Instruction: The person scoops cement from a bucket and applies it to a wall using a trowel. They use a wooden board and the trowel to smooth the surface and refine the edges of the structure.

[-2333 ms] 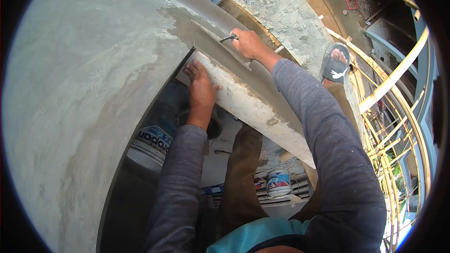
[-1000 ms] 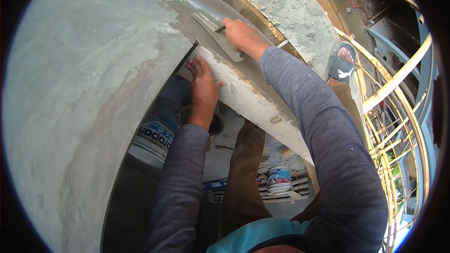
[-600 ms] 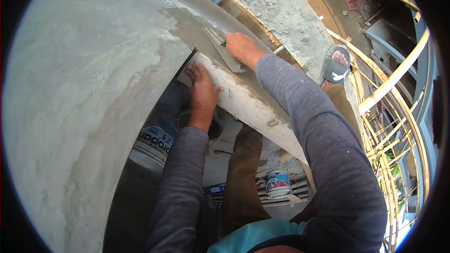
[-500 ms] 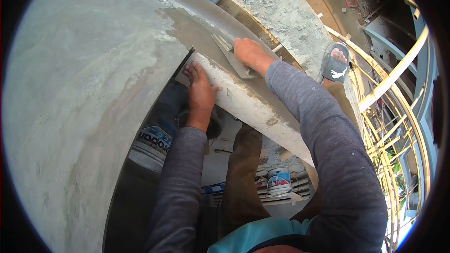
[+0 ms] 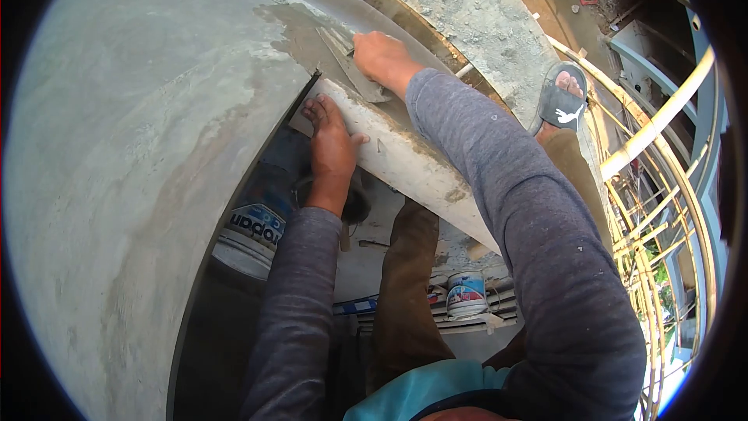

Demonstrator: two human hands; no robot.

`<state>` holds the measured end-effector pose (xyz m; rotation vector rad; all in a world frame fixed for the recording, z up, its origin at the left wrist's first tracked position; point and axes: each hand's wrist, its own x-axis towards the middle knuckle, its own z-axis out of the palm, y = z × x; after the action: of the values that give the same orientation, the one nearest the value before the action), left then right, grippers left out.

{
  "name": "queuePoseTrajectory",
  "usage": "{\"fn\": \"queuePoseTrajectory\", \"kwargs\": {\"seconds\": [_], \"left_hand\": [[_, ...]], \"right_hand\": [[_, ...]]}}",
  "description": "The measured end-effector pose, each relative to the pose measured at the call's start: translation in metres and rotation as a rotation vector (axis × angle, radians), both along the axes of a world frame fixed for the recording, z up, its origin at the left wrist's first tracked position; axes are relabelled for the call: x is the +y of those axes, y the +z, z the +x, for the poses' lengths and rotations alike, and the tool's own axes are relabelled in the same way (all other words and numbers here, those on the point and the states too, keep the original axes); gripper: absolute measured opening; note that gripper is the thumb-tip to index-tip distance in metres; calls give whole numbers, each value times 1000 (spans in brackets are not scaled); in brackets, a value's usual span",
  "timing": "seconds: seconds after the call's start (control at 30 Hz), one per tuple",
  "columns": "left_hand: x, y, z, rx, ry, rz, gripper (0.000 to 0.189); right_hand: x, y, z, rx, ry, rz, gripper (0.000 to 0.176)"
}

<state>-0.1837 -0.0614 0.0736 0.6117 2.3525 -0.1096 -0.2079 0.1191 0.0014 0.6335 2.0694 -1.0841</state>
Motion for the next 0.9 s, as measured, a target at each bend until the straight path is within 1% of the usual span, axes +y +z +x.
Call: {"fn": "queuePoseTrajectory", "kwargs": {"seconds": [0.03,0.1,0.13,0.2,0.23,0.3,0.33,0.4,0.5,0.63,0.7,0.83,0.9], "left_hand": [[3,0,-2,7,2,10,120],[5,5,-1,-24,-3,-7,117],[6,6,0,-24,0,-1,117],[4,5,-1,-28,9,19,116],[4,5,-1,-27,10,18,116],[2,3,0,-27,16,24,117],[3,4,1,-30,11,17,117],[5,5,0,-37,34,29,117],[0,0,0,-17,16,20,118],[-4,-2,1,-14,11,44,119],[-3,-1,1,-8,3,13,119],[6,5,0,-44,46,28,117],[5,4,0,-35,36,16,116]], "right_hand": [[4,1,3,7,2,10,25],[7,2,20,-122,74,15,25],[13,7,29,-122,77,20,25],[23,14,39,-213,225,-3,25],[21,11,39,-212,226,-4,25],[13,0,38,-131,-38,105,28],[11,-1,32,-135,-43,97,28],[10,-2,12,14,-81,52,31],[-5,-16,-9,72,-95,35,30],[-7,-20,-1,6,-40,-5,28],[-4,-25,16,-109,27,4,27],[9,-37,39,-143,78,36,28],[9,-38,41,-6,-182,43,31]]}}
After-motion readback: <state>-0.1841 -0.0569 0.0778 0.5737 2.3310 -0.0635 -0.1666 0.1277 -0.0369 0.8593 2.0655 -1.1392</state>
